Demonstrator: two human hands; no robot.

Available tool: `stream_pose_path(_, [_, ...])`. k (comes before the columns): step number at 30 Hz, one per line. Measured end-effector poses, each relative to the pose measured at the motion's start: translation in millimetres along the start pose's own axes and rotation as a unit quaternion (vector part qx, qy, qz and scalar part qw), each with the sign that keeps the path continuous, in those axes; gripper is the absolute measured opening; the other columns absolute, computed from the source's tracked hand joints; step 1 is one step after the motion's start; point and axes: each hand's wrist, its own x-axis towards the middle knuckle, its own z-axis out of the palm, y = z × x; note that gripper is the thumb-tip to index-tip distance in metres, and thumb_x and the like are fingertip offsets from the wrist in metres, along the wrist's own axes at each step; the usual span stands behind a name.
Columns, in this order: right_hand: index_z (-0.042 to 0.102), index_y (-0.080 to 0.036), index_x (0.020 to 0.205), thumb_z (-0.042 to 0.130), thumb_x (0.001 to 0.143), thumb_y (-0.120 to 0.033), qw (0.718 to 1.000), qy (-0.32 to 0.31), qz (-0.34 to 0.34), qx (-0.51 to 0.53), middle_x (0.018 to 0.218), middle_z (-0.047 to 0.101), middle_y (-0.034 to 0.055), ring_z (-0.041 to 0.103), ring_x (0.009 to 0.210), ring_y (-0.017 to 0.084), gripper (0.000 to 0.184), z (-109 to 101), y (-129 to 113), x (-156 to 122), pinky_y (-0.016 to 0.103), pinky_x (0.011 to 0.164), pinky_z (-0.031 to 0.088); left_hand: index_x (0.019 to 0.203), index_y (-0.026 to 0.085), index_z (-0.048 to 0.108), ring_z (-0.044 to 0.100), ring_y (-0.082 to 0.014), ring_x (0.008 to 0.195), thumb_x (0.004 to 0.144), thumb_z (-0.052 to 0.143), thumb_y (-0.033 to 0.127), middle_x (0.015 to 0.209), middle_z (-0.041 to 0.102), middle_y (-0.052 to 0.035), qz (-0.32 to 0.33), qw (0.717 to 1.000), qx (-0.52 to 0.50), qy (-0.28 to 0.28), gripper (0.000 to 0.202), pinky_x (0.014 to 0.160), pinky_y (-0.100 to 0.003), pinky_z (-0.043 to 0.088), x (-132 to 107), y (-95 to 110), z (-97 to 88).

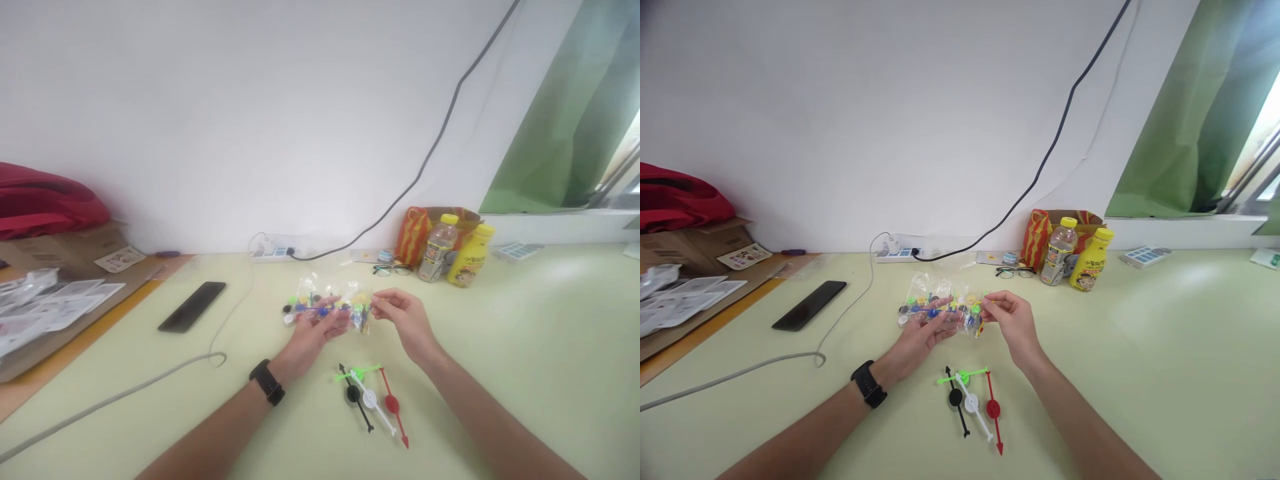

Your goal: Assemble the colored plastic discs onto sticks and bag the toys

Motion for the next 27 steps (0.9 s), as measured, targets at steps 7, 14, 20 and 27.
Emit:
stream_pose_path(7, [0.071,-0.016,0.09,0.086,0.067,-0.042,0.997,-0.005,0.05,0.063,0.085,0.077,0.0086,0.074,0.083,0.022,0.038,3.9,1.0,-3.5,0.037,0.087,0.058,0.131,0.017,0.059,0.069,-0.0268,0.109,0.088,0.075,0.035,0.12,0.072,-0.0157,-0.007,1.0,-0.003,-0.011,0.048,0.105,-0.045,0.048,-0.9,0.0,1.8])
stream_pose_path(14, [0.063,-0.019,0.085,0.082,0.071,-0.053,0.999,-0.045,-0.016,0.003,0.081,0.076,0.0065,0.073,0.079,0.023,0.041,15.6,2.8,-14.4,0.039,0.081,0.058,0.112,0.014,0.069,0.067,-0.0288,0.114,0.088,0.075,0.037,0.123,0.07,-0.0166,-0.001,0.999,0.013,-0.034,0.033,0.102,-0.043,0.05,-1.1,-1.3,2.4])
stream_pose_path(20, [0.071,-0.018,0.082,0.075,0.08,-0.048,0.989,-0.046,-0.092,-0.105,0.079,0.074,0.0055,0.066,0.073,0.019,0.03,20.4,12.3,-17.9,0.031,0.066,0.052,0.116,0.014,0.069,0.07,-0.026,0.106,0.09,0.072,0.035,0.109,0.075,-0.0148,-0.023,0.998,0.028,-0.052,0.033,0.097,-0.039,0.053,-2.5,-2.7,1.9])
stream_pose_path(27, [0.078,-0.025,0.104,0.06,0.092,-0.04,0.951,-0.071,-0.181,-0.241,0.099,0.074,0.0084,0.061,0.091,0.024,0.026,16.1,13.0,-17.6,0.037,0.078,0.049,0.118,0.017,0.07,0.071,-0.0225,0.1,0.09,0.073,0.034,0.115,0.073,-0.0131,-0.031,0.997,0.022,-0.063,0.033,0.095,-0.037,0.053,-3.1,-0.5,2.6])
